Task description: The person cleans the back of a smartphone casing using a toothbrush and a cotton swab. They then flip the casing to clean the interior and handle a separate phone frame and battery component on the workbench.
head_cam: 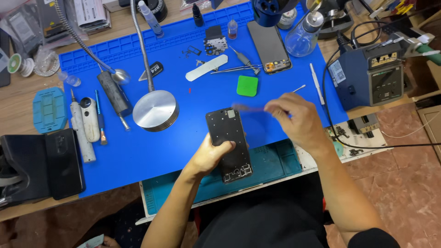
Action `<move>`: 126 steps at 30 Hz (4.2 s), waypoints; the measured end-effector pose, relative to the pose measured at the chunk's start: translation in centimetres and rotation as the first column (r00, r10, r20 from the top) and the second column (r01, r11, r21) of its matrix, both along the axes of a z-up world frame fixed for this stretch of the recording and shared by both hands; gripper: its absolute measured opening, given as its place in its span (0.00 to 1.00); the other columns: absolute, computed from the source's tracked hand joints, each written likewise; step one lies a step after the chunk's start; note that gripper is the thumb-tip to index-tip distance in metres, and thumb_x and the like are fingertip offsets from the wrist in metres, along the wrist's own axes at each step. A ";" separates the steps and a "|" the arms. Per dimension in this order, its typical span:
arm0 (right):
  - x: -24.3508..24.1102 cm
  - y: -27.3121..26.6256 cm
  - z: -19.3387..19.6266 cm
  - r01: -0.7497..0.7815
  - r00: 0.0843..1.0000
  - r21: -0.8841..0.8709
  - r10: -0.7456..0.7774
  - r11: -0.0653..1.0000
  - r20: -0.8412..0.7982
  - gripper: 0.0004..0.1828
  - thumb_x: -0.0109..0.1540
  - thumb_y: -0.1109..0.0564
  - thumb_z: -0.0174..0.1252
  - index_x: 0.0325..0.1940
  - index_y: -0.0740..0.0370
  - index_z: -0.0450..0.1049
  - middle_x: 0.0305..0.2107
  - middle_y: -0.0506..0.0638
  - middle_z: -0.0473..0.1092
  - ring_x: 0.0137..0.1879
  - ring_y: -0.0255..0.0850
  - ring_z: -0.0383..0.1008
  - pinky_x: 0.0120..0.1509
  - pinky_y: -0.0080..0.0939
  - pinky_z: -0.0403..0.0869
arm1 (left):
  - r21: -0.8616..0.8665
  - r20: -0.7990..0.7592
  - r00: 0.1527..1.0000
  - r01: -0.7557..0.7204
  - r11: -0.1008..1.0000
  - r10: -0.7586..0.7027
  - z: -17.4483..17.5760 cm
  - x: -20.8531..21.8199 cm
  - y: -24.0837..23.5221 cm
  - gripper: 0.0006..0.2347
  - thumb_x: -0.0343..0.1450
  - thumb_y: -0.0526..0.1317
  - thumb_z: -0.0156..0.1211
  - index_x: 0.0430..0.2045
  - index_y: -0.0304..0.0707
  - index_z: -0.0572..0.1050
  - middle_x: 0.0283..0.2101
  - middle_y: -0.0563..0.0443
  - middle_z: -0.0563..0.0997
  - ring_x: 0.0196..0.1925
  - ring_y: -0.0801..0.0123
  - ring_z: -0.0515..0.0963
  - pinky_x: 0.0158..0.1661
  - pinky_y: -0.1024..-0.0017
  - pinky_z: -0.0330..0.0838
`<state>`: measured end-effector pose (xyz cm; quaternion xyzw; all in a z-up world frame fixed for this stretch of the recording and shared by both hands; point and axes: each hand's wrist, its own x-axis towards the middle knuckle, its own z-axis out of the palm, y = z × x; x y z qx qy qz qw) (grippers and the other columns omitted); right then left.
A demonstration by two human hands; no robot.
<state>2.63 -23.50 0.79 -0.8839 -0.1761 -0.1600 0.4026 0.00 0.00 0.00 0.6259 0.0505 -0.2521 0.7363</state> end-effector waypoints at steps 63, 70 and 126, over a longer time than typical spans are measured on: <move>-5.2 1.7 0.2 -0.174 0.909 0.035 0.175 0.984 -0.377 0.11 0.69 0.50 0.58 0.36 0.53 0.82 0.21 0.51 0.79 0.29 0.48 0.80 0.38 0.47 0.80 | -0.635 0.069 0.764 -0.463 0.619 0.642 -4.8 4.8 0.1 0.18 0.65 0.34 0.50 0.49 0.25 0.70 0.38 0.27 0.80 0.42 0.39 0.87 0.49 0.45 0.84; -4.6 0.7 -0.9 -0.140 0.926 -0.004 0.130 0.990 -0.354 0.09 0.69 0.51 0.59 0.38 0.52 0.82 0.25 0.52 0.80 0.33 0.50 0.82 0.41 0.48 0.80 | -0.637 0.086 0.748 -0.466 0.614 0.658 -5.7 4.8 -0.1 0.18 0.66 0.35 0.51 0.50 0.27 0.70 0.39 0.29 0.80 0.43 0.41 0.87 0.50 0.46 0.84; -1.1 -1.0 2.9 0.110 0.993 0.183 -0.103 0.977 -0.049 0.11 0.72 0.67 0.56 0.56 0.81 0.74 0.51 0.66 0.62 0.41 0.52 0.80 0.50 0.43 0.85 | 0.076 0.685 0.708 -0.301 0.950 0.169 -1.1 0.3 4.7 0.29 0.70 0.35 0.70 0.64 0.40 0.61 0.67 0.43 0.68 0.72 0.59 0.69 0.74 0.59 0.62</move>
